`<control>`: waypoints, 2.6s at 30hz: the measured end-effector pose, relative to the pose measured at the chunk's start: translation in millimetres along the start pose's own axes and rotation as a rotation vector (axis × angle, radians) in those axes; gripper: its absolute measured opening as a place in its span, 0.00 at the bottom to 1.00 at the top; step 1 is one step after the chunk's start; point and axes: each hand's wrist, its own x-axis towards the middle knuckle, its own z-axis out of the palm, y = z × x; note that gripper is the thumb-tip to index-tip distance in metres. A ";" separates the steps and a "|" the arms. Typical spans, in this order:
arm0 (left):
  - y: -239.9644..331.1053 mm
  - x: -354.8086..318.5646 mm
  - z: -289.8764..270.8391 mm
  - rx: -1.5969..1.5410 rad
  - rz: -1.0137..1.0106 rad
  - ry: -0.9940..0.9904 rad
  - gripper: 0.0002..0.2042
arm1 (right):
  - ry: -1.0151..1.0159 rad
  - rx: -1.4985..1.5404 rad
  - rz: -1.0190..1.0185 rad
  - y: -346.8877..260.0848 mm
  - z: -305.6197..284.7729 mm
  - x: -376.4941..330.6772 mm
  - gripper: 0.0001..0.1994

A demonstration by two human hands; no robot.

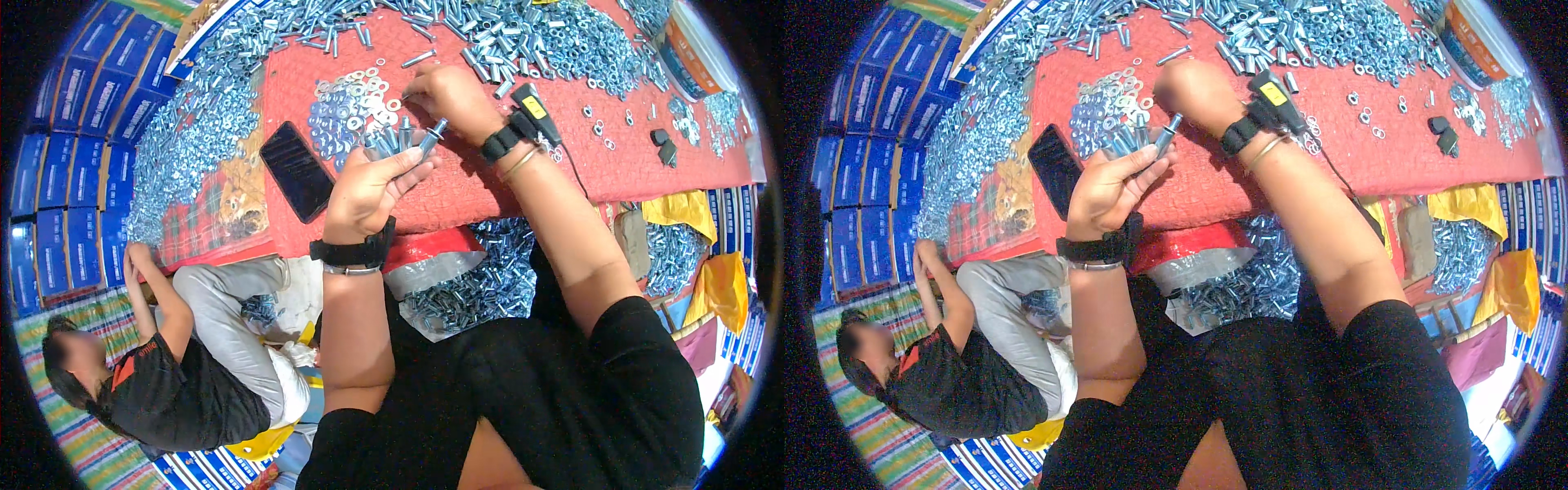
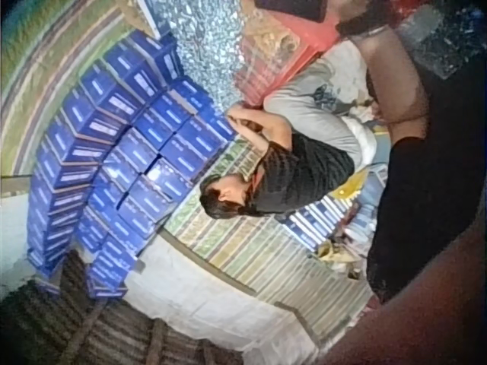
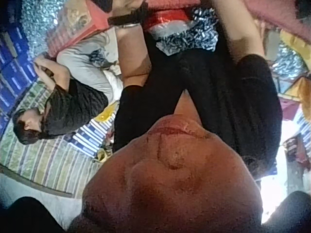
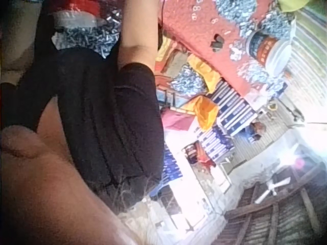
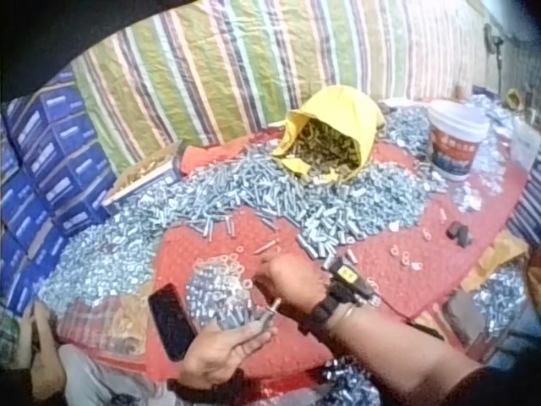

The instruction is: Manually assembling metal bolts by threading washers and nuts onto them.

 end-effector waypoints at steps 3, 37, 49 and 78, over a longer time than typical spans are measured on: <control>-0.9 0.6 -0.4 0.002 0.025 -0.011 0.13 | -0.027 0.303 0.098 -4.6 -23.1 5.4 0.07; 3.4 -2.9 -2.2 0.031 0.078 0.055 0.13 | 0.094 -0.059 0.232 22.2 -66.8 -4.9 0.09; 7.4 -1.9 -8.6 -0.050 0.126 0.098 0.13 | -0.187 -0.261 0.057 48.4 -97.0 -39.8 0.09; -10.5 6.7 12.6 0.259 0.071 -0.019 0.16 | -0.088 0.377 -0.265 -44.6 -94.7 -0.9 0.07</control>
